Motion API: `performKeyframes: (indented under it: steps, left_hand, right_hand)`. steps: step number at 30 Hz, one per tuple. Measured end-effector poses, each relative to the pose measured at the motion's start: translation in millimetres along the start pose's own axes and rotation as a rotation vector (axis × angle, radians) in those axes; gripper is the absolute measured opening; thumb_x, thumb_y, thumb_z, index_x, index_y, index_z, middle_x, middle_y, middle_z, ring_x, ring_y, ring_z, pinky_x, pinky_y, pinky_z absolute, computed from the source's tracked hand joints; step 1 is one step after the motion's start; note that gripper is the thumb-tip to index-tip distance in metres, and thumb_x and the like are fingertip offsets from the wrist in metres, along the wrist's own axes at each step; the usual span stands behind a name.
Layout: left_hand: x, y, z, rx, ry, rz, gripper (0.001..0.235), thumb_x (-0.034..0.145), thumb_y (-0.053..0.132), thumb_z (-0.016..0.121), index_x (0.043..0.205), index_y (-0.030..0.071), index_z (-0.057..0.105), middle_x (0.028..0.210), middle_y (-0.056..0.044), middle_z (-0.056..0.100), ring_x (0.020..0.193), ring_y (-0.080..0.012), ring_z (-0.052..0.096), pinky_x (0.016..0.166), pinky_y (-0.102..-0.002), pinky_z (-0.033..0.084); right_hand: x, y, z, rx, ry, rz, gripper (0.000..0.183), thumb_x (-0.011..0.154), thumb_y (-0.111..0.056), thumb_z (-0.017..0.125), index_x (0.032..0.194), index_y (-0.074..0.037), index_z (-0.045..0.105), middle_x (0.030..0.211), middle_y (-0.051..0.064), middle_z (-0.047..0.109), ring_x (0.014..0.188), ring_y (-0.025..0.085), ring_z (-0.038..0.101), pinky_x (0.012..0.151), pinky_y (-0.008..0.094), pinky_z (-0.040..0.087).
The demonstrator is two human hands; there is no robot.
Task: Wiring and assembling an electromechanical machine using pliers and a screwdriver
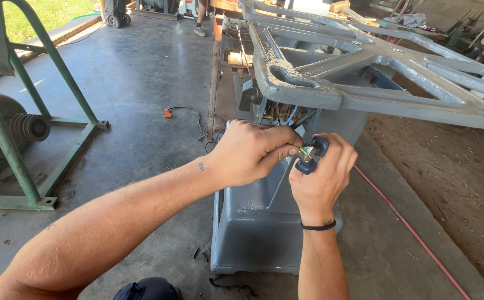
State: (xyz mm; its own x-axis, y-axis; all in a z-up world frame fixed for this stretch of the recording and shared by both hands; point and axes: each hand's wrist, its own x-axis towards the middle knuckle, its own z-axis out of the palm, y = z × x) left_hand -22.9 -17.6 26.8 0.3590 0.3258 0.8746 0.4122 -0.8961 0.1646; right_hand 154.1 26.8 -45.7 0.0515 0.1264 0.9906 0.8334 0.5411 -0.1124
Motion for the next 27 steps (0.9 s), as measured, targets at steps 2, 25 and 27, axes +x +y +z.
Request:
performKeyframes:
  steps: [2,25,27]
  left_hand:
    - [1,1,0,0.010,-0.007,-0.001,0.017,0.105,0.027,0.059,0.099,0.015,0.070,0.069,-0.009,0.070,0.059,-0.0318,0.072,0.053,-0.040,0.057]
    - [18,8,-24,0.303,-0.367,-0.037,0.030,0.098,0.052,0.057,0.112,0.026,0.064,0.075,-0.004,0.075,0.066,-0.0431,0.072,0.066,-0.059,0.058]
    - [19,6,-22,0.318,-0.375,-0.043,0.035,0.096,0.057,0.055,0.113,0.028,0.064,0.076,-0.003,0.076,0.068,-0.0425,0.072,0.069,-0.061,0.058]
  right_hand:
    - [0,-1,0,-0.010,0.000,-0.002,0.039,0.079,-0.001,0.053,0.116,-0.010,0.063,0.107,0.003,0.055,0.103,0.030,0.060,0.082,0.045,0.056]
    - [-10,-27,-1,0.718,-0.207,0.421,0.021,0.076,-0.003,0.073,0.091,-0.010,0.059,0.075,0.003,0.050,0.085,0.007,0.046,0.071,0.034,0.052]
    - [-21,-24,12,0.822,-0.117,0.453,0.019,0.076,0.003,0.069,0.085,-0.009,0.058,0.071,0.001,0.051,0.085,0.007,0.048,0.069,0.029,0.048]
